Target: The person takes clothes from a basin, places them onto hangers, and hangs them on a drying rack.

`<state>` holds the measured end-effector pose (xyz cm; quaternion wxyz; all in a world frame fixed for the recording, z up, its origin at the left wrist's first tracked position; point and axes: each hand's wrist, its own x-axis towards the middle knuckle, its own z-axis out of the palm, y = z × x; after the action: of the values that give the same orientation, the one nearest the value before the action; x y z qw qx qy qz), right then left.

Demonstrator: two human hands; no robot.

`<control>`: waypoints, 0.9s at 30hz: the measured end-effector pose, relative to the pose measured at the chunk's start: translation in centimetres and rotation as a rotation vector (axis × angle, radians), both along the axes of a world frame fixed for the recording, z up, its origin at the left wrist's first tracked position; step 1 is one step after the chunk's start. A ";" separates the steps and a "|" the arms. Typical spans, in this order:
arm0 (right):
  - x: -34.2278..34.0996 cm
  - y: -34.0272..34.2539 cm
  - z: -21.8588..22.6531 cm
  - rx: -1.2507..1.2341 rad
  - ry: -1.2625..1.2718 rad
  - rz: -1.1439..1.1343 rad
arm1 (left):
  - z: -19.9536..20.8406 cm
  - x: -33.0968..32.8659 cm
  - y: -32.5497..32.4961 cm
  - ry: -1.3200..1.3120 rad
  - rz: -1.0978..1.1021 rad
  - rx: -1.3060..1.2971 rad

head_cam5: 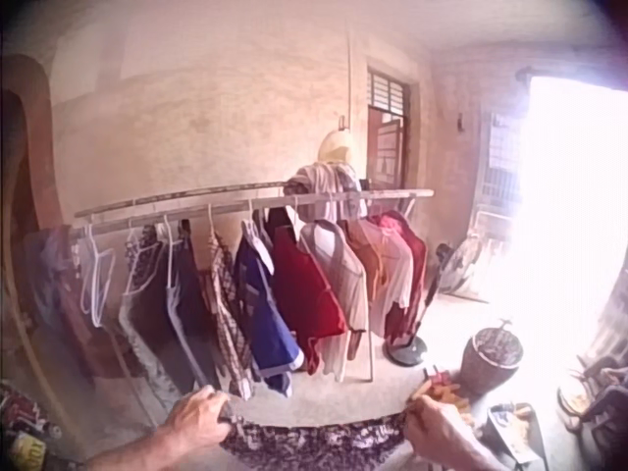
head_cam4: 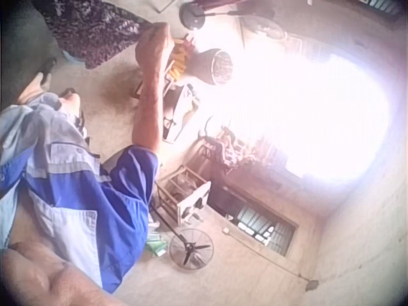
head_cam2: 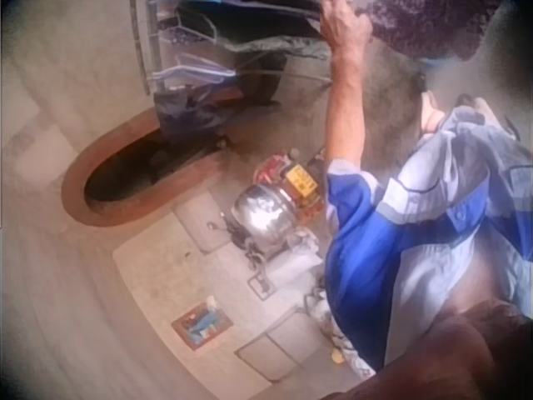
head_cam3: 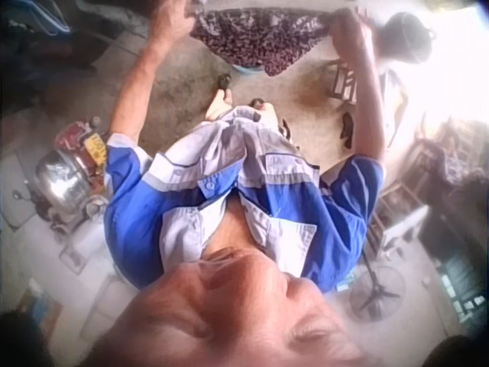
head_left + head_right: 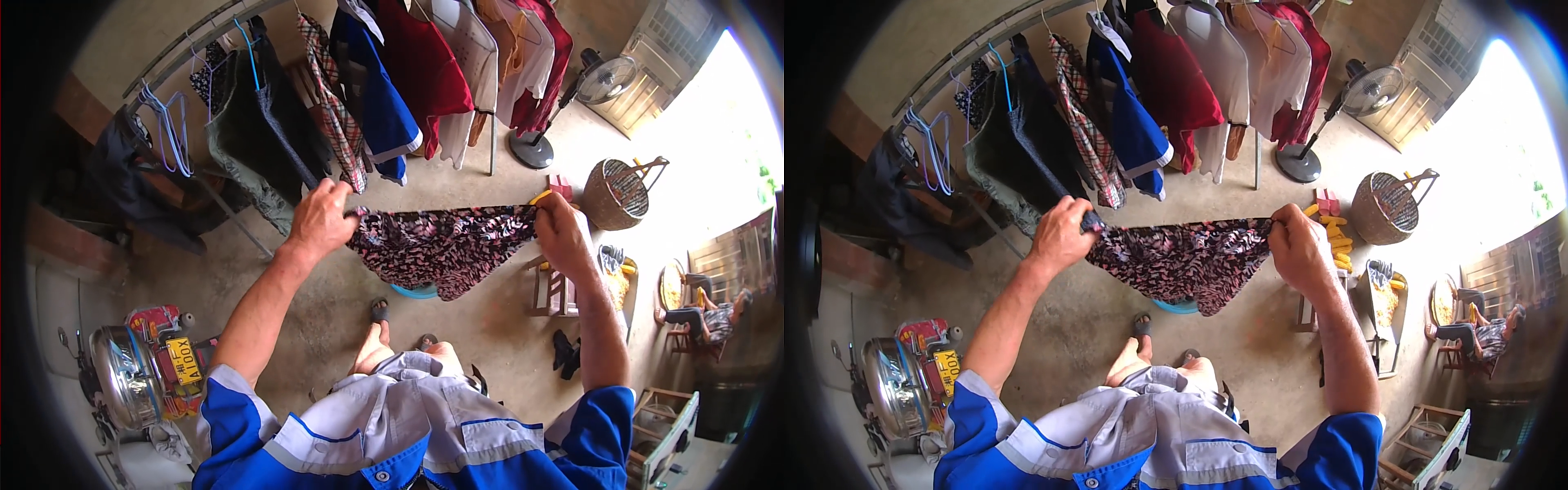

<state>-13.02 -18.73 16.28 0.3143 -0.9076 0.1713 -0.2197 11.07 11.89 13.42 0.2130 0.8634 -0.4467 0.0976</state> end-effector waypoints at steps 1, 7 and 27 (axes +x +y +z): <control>0.1 0.3 0.3 0.000 -0.002 0.003 | 0.3 0.3 0.0 0.037 0.128 0.021; 0.9 3.0 3.7 0.317 0.168 0.187 | -4.2 0.7 -1.4 1.341 0.389 -0.582; -1.1 -4.2 -0.7 0.129 0.103 -0.070 | 0.8 2.2 -0.4 0.358 0.003 -0.146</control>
<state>-14.12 -22.90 15.56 0.3548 -0.8891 0.2325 -0.1721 13.29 11.53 14.22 0.3512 0.8499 -0.3921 -0.0249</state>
